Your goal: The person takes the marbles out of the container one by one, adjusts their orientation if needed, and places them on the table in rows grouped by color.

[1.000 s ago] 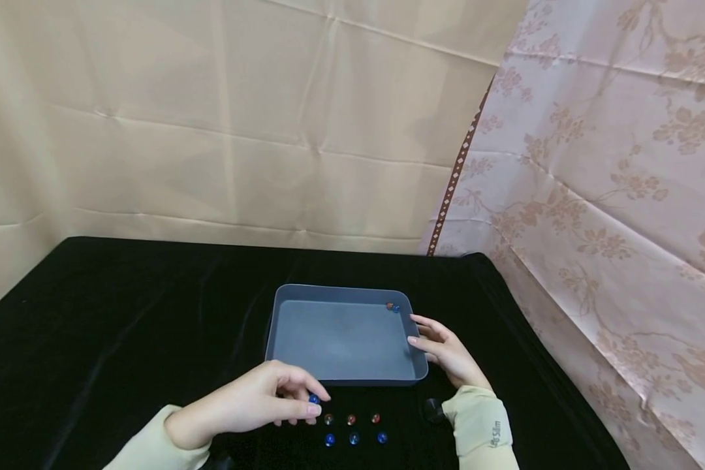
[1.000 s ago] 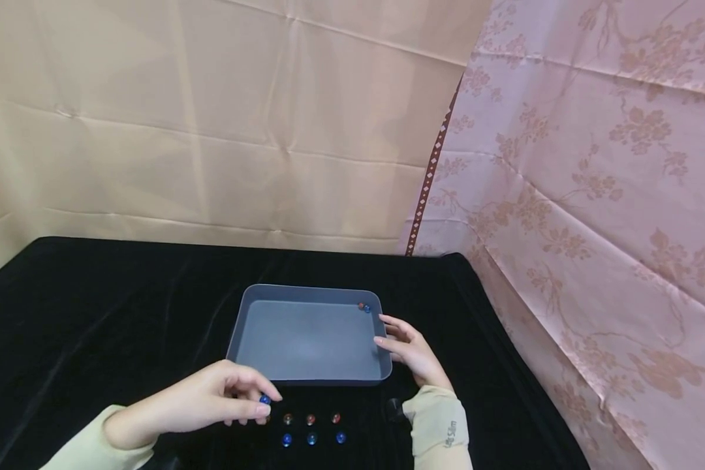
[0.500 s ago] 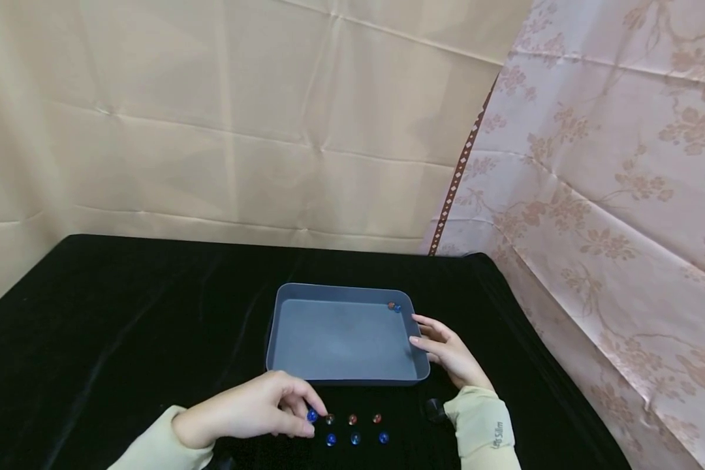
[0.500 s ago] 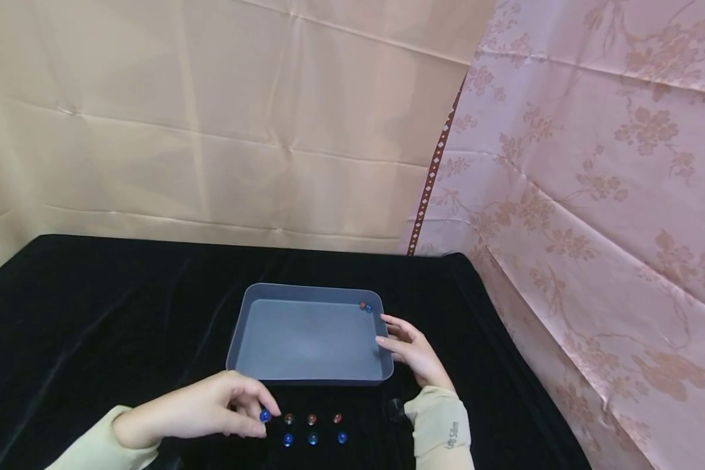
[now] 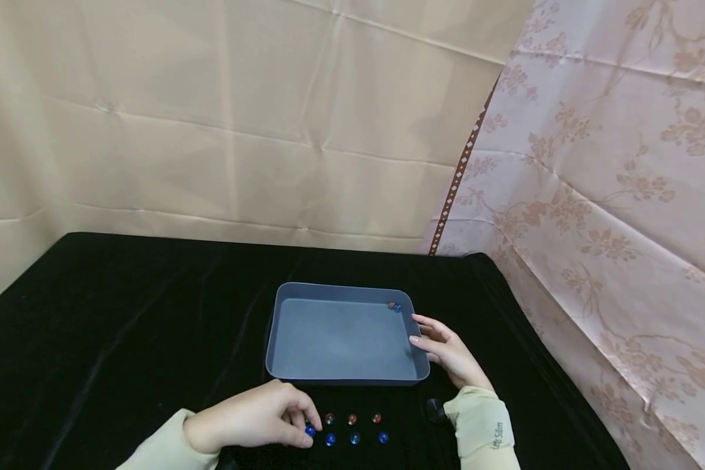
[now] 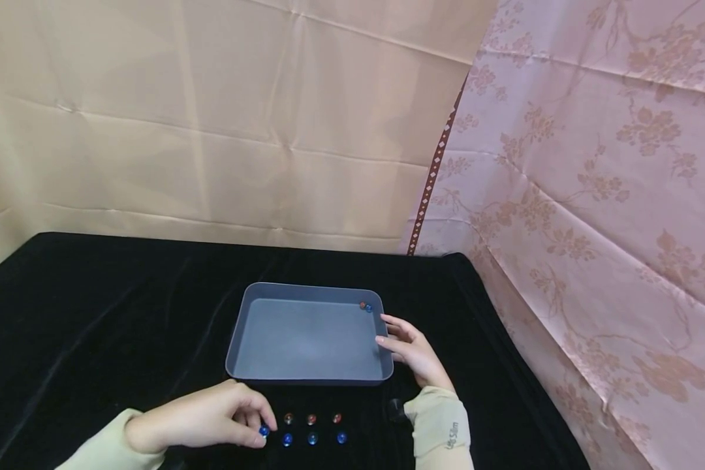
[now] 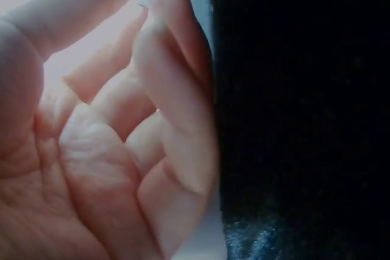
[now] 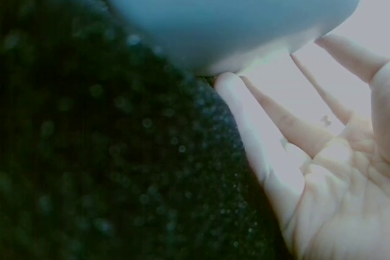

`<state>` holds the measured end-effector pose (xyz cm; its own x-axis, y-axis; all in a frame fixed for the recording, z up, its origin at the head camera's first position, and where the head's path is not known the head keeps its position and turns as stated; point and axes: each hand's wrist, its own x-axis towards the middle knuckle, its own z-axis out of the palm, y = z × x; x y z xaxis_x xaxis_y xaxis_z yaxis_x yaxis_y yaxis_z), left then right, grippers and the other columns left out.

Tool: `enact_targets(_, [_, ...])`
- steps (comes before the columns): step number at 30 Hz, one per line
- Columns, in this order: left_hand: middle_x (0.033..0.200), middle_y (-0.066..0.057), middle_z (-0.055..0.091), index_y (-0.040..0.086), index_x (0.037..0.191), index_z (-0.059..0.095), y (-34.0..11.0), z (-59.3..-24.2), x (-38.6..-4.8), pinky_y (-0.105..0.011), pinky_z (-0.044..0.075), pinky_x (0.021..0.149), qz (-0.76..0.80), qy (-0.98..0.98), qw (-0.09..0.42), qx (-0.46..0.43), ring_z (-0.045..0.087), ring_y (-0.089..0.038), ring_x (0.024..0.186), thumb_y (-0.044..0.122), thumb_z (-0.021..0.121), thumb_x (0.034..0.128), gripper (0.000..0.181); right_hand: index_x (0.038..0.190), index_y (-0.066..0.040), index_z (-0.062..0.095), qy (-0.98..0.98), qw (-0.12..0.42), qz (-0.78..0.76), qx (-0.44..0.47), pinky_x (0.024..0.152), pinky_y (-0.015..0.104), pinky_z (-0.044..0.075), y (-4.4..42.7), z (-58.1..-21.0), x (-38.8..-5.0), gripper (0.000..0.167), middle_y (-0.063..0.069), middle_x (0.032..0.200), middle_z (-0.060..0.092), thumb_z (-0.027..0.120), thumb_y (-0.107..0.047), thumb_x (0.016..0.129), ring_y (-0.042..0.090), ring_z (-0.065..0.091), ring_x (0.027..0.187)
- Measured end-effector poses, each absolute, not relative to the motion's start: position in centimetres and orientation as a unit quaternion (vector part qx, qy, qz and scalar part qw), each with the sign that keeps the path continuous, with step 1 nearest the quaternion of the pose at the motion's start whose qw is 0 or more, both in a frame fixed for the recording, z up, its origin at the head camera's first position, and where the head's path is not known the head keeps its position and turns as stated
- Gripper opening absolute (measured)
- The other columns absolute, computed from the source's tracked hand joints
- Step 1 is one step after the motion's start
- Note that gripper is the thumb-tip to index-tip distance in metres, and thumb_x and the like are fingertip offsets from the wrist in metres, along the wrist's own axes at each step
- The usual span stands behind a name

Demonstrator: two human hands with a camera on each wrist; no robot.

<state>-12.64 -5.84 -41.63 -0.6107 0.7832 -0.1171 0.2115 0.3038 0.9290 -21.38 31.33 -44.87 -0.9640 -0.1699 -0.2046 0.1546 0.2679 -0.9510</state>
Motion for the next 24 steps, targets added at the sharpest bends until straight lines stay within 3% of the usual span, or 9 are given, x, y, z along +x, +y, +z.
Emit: enact_targets(24, [0.071, 0.014, 0.066, 0.016, 0.100, 0.073, -5.3, -42.7, -12.4, -0.017, 0.048, 0.061, 0.411, 0.801, 0.271, 0.342, 0.057, 0.004, 0.061, 0.013, 0.072, 0.0870, 0.013, 0.149, -0.015, 0.042, 0.782, 0.134, -0.609, 0.008, 0.100, 0.043, 0.051, 31.3, -44.9, -21.5, 0.056, 0.021, 0.152, 0.041, 0.062, -0.023, 0.097, 0.030, 0.056, 0.124])
